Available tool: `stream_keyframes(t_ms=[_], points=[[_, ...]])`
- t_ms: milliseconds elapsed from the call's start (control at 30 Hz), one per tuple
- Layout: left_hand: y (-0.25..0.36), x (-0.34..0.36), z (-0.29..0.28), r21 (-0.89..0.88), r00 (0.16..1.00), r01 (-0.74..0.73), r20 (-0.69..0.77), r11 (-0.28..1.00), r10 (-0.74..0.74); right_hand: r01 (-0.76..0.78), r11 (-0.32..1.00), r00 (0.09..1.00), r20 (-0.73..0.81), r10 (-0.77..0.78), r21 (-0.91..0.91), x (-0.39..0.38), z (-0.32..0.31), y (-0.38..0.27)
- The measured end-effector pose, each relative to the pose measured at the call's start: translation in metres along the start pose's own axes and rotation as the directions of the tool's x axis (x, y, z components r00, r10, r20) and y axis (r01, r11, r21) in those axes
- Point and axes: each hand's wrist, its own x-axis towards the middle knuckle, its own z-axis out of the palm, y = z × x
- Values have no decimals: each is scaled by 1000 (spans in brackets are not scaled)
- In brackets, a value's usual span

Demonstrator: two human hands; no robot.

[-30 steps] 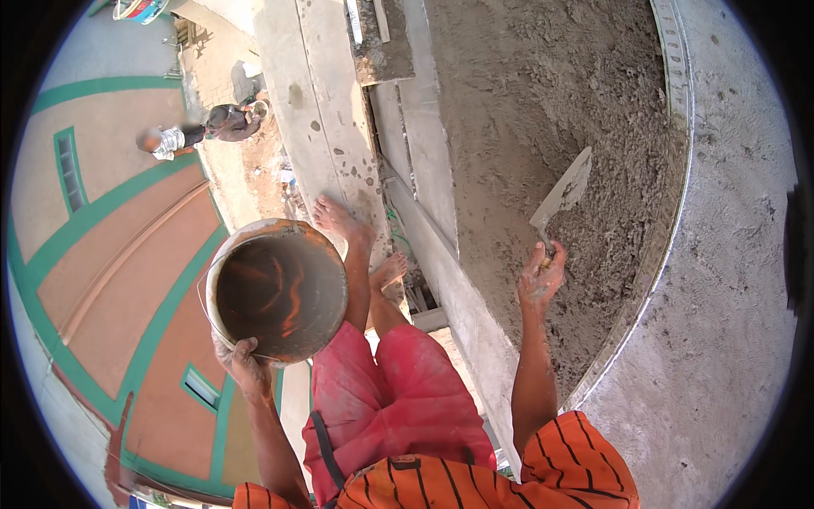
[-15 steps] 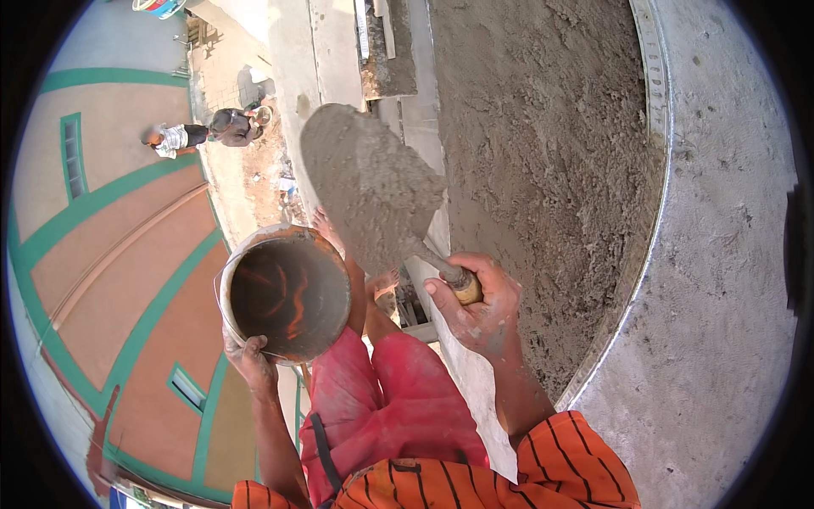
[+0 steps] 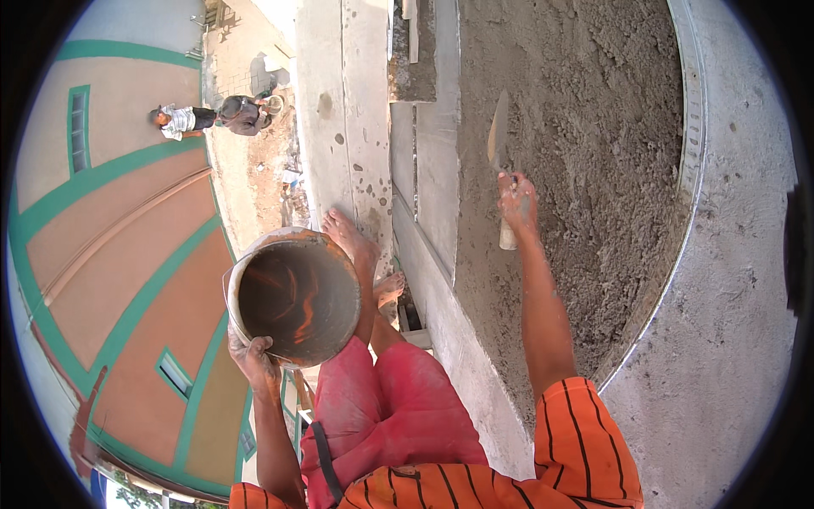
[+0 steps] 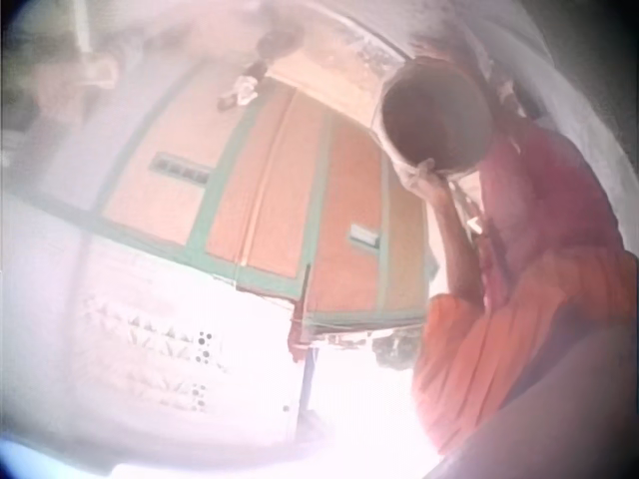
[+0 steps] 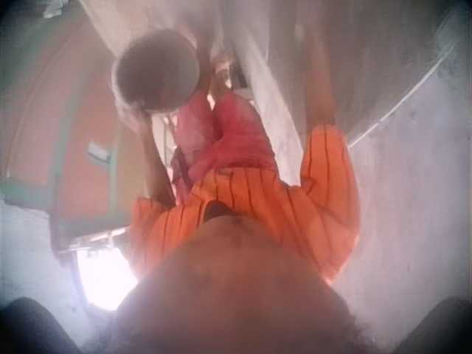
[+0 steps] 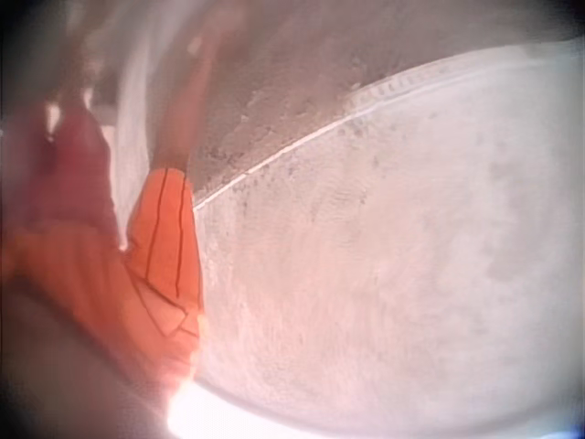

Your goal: The person smooths wet cement on a curved wall using a long wooden straightedge, then scoops cement from a bucket with a trowel and applies it to the wall surface.

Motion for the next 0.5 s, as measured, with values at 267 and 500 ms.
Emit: stream_keyframes(t_ms=[267, 500], points=[[17, -7, 7, 74, 998, 55, 10, 996, -56, -88, 978, 978, -204, 49, -189, 7, -14, -20], [18, -14, 17, -9, 995, -58, 77, 998, 58, -70, 996, 922, -385, 41, -61, -91, -84, -27]])
